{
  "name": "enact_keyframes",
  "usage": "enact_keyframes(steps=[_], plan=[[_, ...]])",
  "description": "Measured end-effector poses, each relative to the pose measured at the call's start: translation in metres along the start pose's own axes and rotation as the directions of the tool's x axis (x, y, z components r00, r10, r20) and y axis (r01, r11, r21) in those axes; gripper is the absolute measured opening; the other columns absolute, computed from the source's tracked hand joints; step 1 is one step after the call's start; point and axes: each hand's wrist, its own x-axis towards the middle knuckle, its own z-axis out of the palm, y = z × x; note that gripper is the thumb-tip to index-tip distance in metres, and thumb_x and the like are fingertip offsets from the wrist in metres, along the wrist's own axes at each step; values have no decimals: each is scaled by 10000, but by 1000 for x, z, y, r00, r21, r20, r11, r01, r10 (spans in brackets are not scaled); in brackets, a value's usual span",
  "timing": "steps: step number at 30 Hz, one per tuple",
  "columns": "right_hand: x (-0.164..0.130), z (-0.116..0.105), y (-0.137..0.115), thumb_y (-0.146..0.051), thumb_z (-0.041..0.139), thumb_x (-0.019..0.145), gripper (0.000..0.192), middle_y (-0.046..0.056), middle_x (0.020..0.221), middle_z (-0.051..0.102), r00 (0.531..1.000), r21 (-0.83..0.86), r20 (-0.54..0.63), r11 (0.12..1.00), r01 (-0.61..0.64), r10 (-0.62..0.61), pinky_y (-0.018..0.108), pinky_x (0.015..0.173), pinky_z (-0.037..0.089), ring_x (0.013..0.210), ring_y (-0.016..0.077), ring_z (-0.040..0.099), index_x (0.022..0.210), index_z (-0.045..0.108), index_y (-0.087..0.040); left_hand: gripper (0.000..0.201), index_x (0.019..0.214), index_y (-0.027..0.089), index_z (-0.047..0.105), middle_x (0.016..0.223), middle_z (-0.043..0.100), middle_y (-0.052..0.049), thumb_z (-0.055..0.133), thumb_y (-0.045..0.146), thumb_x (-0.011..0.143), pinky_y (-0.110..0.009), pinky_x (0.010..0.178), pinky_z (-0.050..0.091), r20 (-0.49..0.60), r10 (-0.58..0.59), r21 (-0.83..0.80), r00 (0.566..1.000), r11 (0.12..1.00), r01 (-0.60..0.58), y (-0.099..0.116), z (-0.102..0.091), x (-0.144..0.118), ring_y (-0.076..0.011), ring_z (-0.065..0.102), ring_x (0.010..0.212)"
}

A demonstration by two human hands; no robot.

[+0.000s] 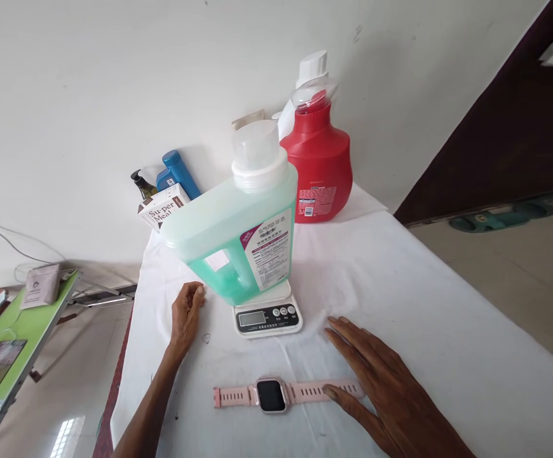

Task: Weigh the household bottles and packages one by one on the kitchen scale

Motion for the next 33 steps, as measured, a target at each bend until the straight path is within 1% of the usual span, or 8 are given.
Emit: enact_keyframes(steps=[2,5,12,18,23,29,31,33], plan=[[0,0,-1,-487,474,1071,586,126,1586,507,1000,-3,2,1000,2,-2,423,1115,473,1437,290,492,1548,449,-147,350,931,236,673,889,704,-42,623,582,920,-345,749,539,11,39,49,999,998,-39,-3,2,-1,-224,668,827],[1,1,-1,-485,469,1074,581,131,1585,506,1000,-9,0,1000,5,-5,425,1120,466,1440,292,486,1545,452,-144,325,950,230,677,917,716,-51,637,552,916,-342,752,537,6,72,75,997,995,-72,-2,4,-2,-230,678,858],[0,4,1,-497,473,1071,596,127,1590,499,1000,-10,-2,1000,14,-14,428,1115,472,1445,295,478,1556,438,-153,336,989,203,670,937,715,-67,628,528,917,-342,757,534,5,85,79,996,993,-85,-8,6,-2,-218,667,850],[0,2,1,-502,478,1066,612,134,1593,492,1000,-23,0,999,23,-23,444,1101,483,1444,305,477,1558,434,-140,328,992,189,662,954,706,-76,635,508,919,-342,758,535,4,91,97,996,991,-91,-9,7,-1,-205,653,844],[1,2,1,-494,473,1068,601,136,1590,496,1000,-29,-8,999,25,-25,442,1075,501,1439,305,483,1548,445,-134,338,980,192,661,954,697,-72,641,523,915,-341,760,528,4,88,98,996,991,-88,-8,7,-2,-205,648,843],[0,4,1,-488,484,1065,597,142,1587,501,999,-36,-23,999,35,-36,446,1078,492,1434,308,489,1536,461,-123,413,977,197,666,933,697,-70,606,603,926,-352,784,523,2,75,82,997,994,-75,-10,6,-2,-222,650,868],[0,4,2,-485,491,1062,597,143,1586,504,999,-37,-28,999,33,-34,441,1082,488,1435,306,489,1534,466,-120,476,965,195,662,904,686,-68,544,656,944,-357,766,534,4,34,-14,999,999,-33,-4,3,1,-218,653,826],[0,4,2,-484,502,1057,607,139,1593,499,999,-39,-26,999,34,-35,435,1088,483,1441,302,485,1542,459,-121,532,959,199,648,904,668,-60,491,707,950,-358,734,552,-20,-17,-231,1000,973,12,13,-2,5,-205,657,779]])
